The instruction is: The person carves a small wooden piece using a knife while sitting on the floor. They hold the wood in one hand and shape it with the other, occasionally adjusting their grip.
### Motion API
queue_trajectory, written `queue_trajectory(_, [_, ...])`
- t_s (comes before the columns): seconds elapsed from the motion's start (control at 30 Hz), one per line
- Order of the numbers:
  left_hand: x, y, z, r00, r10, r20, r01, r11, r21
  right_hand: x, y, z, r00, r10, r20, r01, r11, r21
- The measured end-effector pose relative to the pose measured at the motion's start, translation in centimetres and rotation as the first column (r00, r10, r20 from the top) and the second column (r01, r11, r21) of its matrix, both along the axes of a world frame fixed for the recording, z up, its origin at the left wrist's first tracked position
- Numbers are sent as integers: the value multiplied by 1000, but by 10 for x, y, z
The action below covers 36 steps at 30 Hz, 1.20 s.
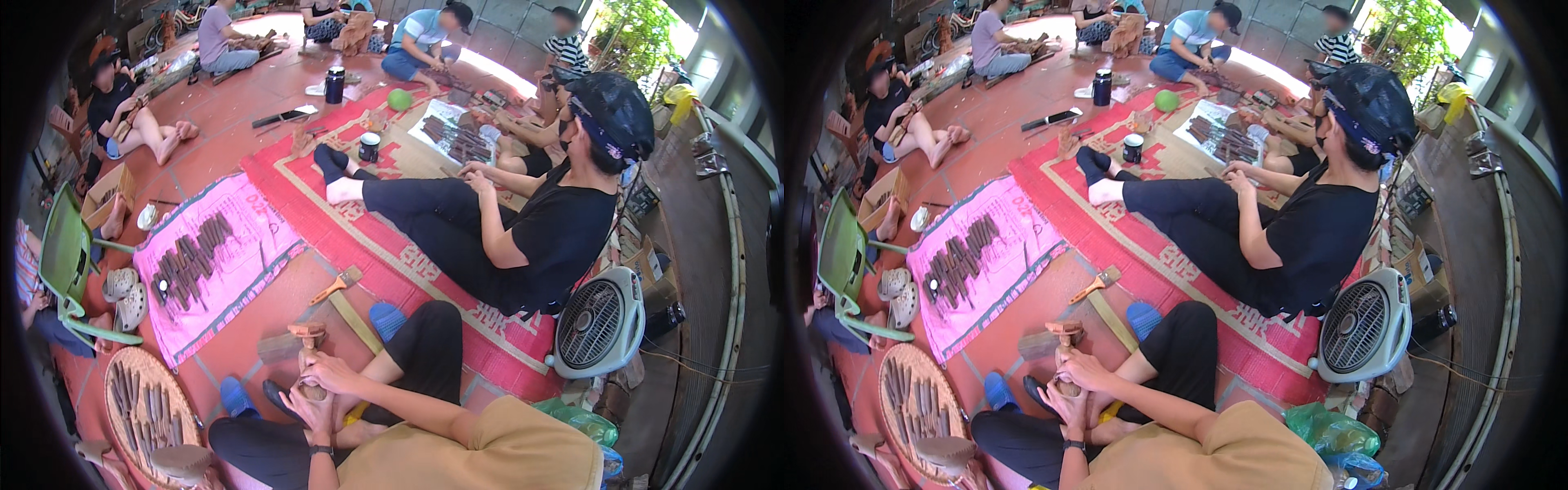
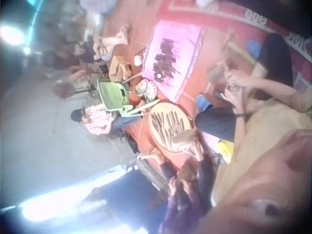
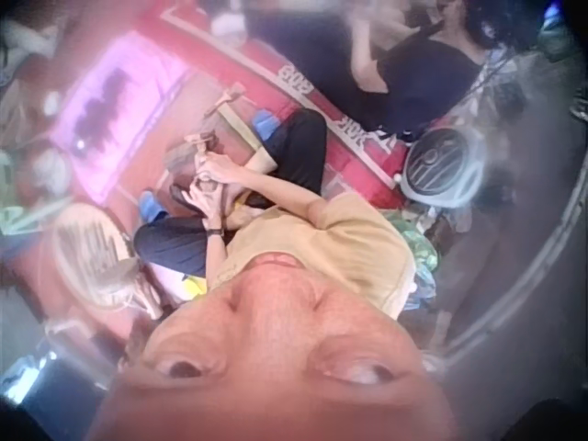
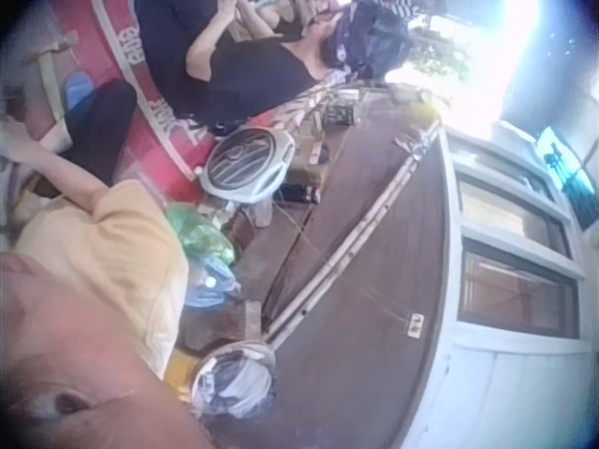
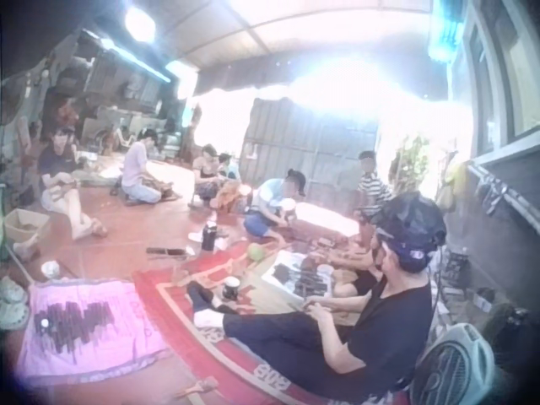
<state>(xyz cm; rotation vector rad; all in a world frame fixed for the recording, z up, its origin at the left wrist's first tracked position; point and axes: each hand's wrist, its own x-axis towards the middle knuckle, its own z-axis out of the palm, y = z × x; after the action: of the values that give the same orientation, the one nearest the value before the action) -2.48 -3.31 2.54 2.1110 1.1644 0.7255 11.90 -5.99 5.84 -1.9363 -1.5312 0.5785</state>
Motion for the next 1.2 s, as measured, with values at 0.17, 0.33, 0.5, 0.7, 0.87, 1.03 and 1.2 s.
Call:
queue_trajectory(0.17, [-4, 2, 4, 1000, 10, -24, -10, 1000, 1, -1, 3, 10, 998, 52, -44, -53, 998, -28])
queue_trajectory(0.33, [-1, -1, 8, 999, 22, -34, -22, 1000, 1, 0, 0, 13, 996, 23, -85, -27, 999, -46])
queue_trajectory(0.5, [-1, -2, 10, 1000, -8, 15, 8, 1000, -13, 0, 5, 10, 998, 51, -26, -53, 995, -81])
queue_trajectory(0.7, [-2, 3, -2, 999, 36, -24, -35, 998, 43, 0, 8, 8, 997, -2, -71, -3, 998, -63])
queue_trajectory(0.87, [-3, 0, 2, 1000, 18, -2, -18, 998, 57, 0, 9, 10, 998, 10, -65, -20, 989, -147])
queue_trajectory(1.03, [-1, 1, -7, 999, 44, -6, -43, 994, 100, -3, -1, 20, 992, -67, -103, 58, 994, -93])
queue_trajectory(1.2, [-1, -2, -5, 999, 31, 39, -34, 994, 100, -1, 3, 9, 999, -3, -40, -1, 995, -97])
